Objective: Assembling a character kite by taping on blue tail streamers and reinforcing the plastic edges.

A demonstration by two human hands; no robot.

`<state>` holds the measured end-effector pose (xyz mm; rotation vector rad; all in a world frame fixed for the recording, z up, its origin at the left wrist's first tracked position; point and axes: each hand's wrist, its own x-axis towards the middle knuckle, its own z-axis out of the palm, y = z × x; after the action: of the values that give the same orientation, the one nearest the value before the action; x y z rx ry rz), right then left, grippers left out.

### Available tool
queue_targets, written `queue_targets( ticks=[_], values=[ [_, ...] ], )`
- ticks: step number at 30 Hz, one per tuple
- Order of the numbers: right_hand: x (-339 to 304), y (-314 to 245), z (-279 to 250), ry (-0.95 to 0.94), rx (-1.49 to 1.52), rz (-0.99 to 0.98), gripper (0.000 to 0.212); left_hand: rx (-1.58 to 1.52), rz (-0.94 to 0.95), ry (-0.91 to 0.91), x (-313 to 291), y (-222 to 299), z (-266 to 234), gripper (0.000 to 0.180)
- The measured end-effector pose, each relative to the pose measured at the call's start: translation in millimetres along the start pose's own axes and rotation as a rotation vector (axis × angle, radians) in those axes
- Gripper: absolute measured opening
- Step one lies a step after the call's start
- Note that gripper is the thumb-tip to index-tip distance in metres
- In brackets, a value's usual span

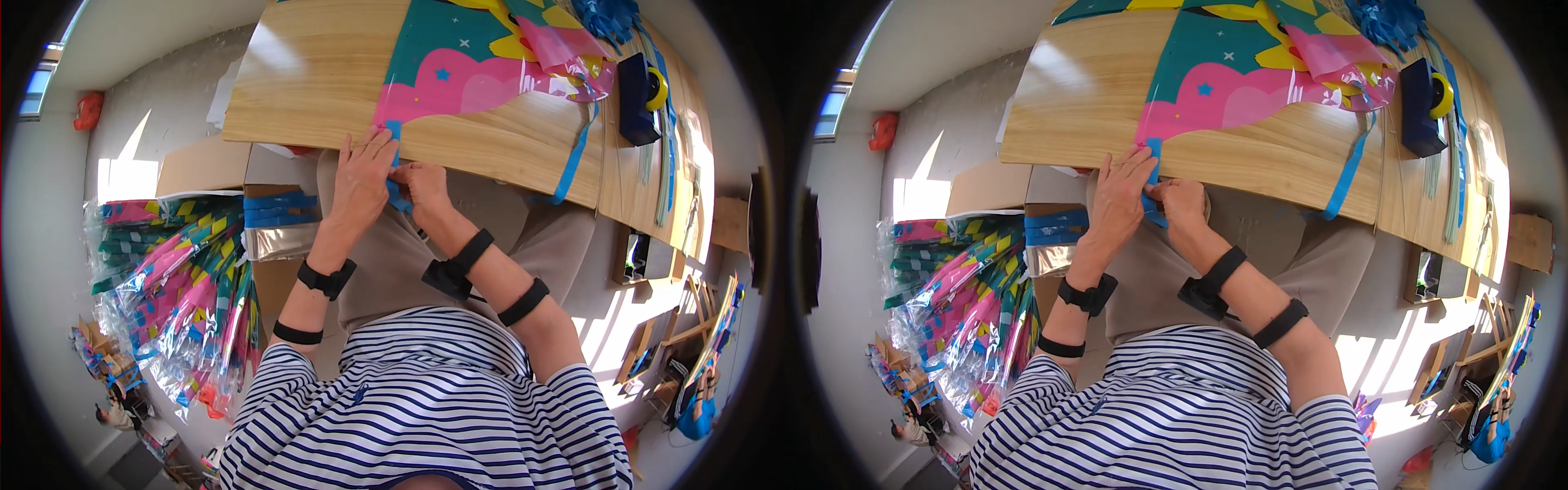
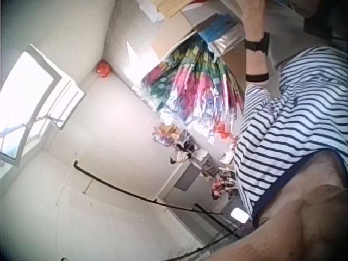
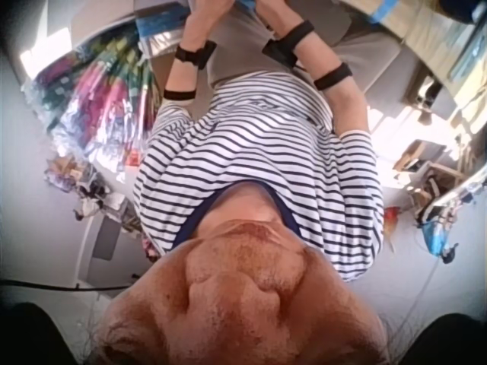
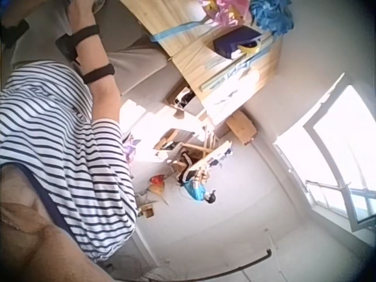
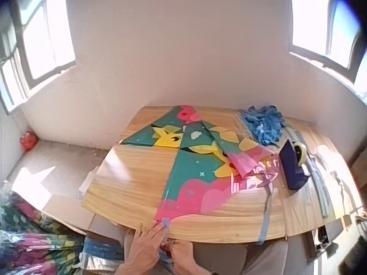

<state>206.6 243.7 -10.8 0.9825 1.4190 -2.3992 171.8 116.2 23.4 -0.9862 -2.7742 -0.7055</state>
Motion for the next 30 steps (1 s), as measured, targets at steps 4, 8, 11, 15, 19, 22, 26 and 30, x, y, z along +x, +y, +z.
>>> queue_targets(
  ticks=[4, 8, 11, 15, 19, 22, 26, 30],
  values=[
    [-7, -4, 3, -0.024, -0.017, -0.018, 0.008, -0.130, -0.074, 0.095, 2, 2, -10, 0.034],
    [-31, -25, -11, -0.273, -0.005, -0.074, 0.006, -0.651, -0.493, 0.184, -8, 8, -30, 0.021],
    [-47, -39, -14, -0.377, 0.037, -0.071, 0.006, -1.084, -0.661, 0.107, -20, 7, -43, 0.023],
    [-68, -55, -5, -0.388, 0.019, -0.083, 0.007, -1.337, -0.750, -0.007, -27, 29, -62, 0.023],
    [-79, -58, -6, -0.460, -0.176, -0.135, 0.008, -1.394, -0.658, 0.054, -28, 39, -64, 0.012],
    [-87, -60, -7, -0.478, -0.242, -0.116, 0.010, -1.354, -0.658, 0.138, -26, 41, -64, 0.008],
    [-97, -64, -5, -0.423, -0.295, -0.129, 0.011, -1.334, -0.669, 0.198, -27, 40, -63, 0.009],
    [-97, -59, -8, -0.431, -0.271, -0.113, 0.012, -1.366, -0.689, 0.226, -24, 43, -63, 0.009]
  ],
)
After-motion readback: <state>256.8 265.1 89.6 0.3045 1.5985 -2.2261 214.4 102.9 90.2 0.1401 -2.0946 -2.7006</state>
